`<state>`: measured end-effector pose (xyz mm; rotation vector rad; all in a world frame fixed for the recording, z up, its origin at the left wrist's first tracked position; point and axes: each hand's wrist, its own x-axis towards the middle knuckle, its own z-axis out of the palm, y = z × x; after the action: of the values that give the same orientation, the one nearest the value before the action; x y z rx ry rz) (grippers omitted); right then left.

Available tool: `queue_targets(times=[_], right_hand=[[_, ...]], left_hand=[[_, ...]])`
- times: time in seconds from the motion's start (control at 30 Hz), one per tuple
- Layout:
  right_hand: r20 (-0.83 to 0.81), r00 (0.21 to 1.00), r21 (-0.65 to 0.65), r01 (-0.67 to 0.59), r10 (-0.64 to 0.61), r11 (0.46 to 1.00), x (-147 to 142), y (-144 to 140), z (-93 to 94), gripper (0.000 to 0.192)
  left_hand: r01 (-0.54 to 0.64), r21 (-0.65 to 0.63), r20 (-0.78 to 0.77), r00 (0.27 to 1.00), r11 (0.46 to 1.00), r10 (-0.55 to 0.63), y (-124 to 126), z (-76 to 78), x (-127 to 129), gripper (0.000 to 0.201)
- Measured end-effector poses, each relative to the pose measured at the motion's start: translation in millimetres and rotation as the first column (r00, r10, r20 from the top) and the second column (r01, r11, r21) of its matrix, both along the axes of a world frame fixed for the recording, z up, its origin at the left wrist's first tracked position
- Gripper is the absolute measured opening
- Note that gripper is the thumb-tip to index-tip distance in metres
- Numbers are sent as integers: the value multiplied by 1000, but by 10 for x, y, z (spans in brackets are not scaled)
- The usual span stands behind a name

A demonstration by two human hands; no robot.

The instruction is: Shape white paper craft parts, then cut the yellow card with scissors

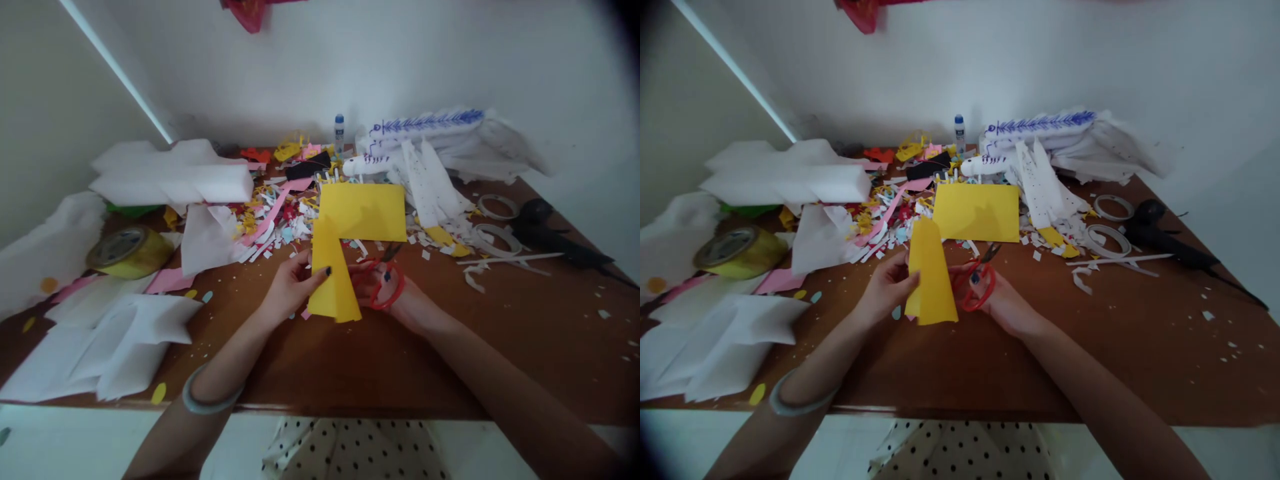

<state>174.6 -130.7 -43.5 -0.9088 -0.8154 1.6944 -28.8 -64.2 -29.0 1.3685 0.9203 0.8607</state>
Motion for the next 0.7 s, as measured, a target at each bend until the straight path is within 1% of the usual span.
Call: queue_targets(times=[0.1, 0.17, 0.23, 0.3, 0.37, 0.43, 0.53, 0.6, 0.7], right_hand=[[-69, 989, 29, -133, 134, 991, -90, -50, 0, 62], [-93, 985, 20, -146, 147, 989, -116, -60, 39, 66], [-68, 995, -31, -81, 79, 996, -120, -47, 80, 62], [-13, 1000, -84, -2, 1, 997, -109, -19, 100, 57], [40, 998, -96, 55, -51, 994, -84, 13, 89, 54], [104, 988, -61, 121, -114, 991, -41, 48, 58, 53], [208, 938, 18, 280, -278, 960, 75, 110, 5, 53], [235, 898, 50, 371, -372, 927, 180, 156, -17, 52], [244, 861, 99, 436, -447, 894, 324, 210, -28, 49]], left_hand=[[43, 18, -30, 999, 999, -43, -61, -35, 54, 34], [62, 72, -53, 997, 995, -58, -90, -55, 77, 33], [72, 118, -97, 993, 990, -61, -101, -62, 78, 32], [77, 132, -131, 990, 988, -60, -95, -55, 63, 30], [71, 134, -126, 991, 989, -54, -76, -32, 39, 29], [34, 136, -81, 996, 990, -24, -45, 5, 7, 31], [-104, 105, 6, 995, 989, 104, 27, 77, -60, 34], [-183, 44, 28, 983, 982, 182, 85, 119, -112, 33], [-209, -61, 39, 977, 976, 211, 160, 149, -171, 31]])
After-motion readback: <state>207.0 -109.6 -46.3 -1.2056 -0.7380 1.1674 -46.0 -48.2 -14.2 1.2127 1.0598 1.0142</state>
